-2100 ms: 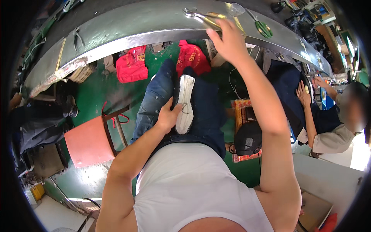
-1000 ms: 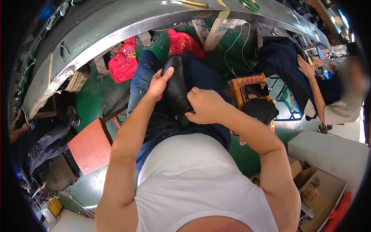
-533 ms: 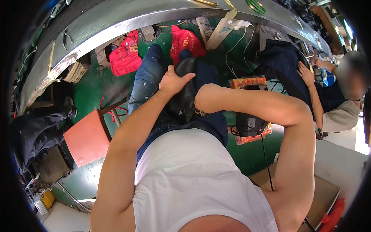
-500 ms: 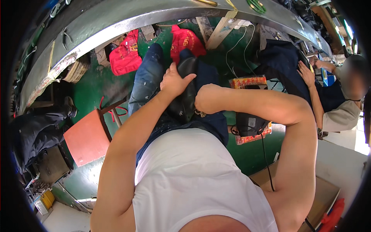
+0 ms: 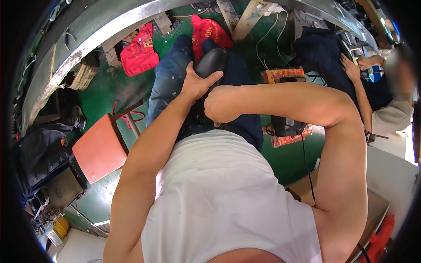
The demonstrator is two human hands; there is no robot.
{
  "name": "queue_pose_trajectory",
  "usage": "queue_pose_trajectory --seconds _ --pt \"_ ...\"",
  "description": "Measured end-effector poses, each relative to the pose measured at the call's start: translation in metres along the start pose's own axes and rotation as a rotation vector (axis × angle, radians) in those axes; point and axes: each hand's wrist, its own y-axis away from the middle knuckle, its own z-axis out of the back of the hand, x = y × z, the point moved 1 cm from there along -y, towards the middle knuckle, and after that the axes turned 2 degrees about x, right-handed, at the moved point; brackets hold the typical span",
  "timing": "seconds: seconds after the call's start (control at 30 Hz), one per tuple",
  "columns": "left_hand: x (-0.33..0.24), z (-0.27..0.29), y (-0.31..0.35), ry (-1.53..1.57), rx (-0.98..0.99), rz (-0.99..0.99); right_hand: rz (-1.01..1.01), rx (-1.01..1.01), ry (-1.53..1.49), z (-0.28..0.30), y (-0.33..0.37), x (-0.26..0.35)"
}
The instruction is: Manufacturing shoes by trimming and assembling components on a production line.
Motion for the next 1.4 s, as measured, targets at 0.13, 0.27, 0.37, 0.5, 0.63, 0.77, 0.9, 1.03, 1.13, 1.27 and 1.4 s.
queue_pose_trajectory --seconds 0.13,0.27,0.37,0.5,0.63,0.77,0.9,1.03,1.13,1.27,1.4 --pt "0.005 0.018 0.014 0.062 0.008 0.036 -0.060 -0.324 -0.185 -0.014 0.010 -0.011" --pt "0.007 0.018 0.024 0.077 0.098 -0.100 -0.869 -1.609 -0.885 -0.059 -0.001 -0.085" --pt "0.017 0.023 0.030 0.077 0.140 -0.130 -0.839 -1.689 -1.407 -0.083 -0.060 -0.109" --pt "0.044 0.032 0.032 0.203 0.197 -0.138 -0.539 -1.342 -1.841 -0.093 -0.080 -0.079" --pt "0.052 0.042 0.029 0.286 0.449 -0.270 -0.601 -1.245 -2.040 -0.105 -0.072 -0.028" --pt "0.063 0.043 0.009 0.672 0.600 -0.185 -0.716 -1.239 -1.831 -0.084 -0.062 -0.002" --pt "0.033 0.029 0.025 0.497 0.251 -0.190 -0.810 -1.243 -1.532 -0.071 -0.055 0.004" --pt "0.047 0.033 0.024 0.611 0.145 -0.374 -0.505 -1.365 -1.327 -0.064 -0.055 0.013" --pt "0.039 0.043 0.024 0.691 -0.047 -0.510 -0.288 -1.299 -1.283 -0.051 -0.049 0.006" --pt "-0.065 0.127 0.036 0.882 0.087 -0.544 -0.004 -1.364 -1.228 0.051 -0.019 -0.033" --pt "-0.156 0.218 0.044 0.983 0.320 -0.286 0.216 -1.301 -1.468 0.139 0.006 -0.091"
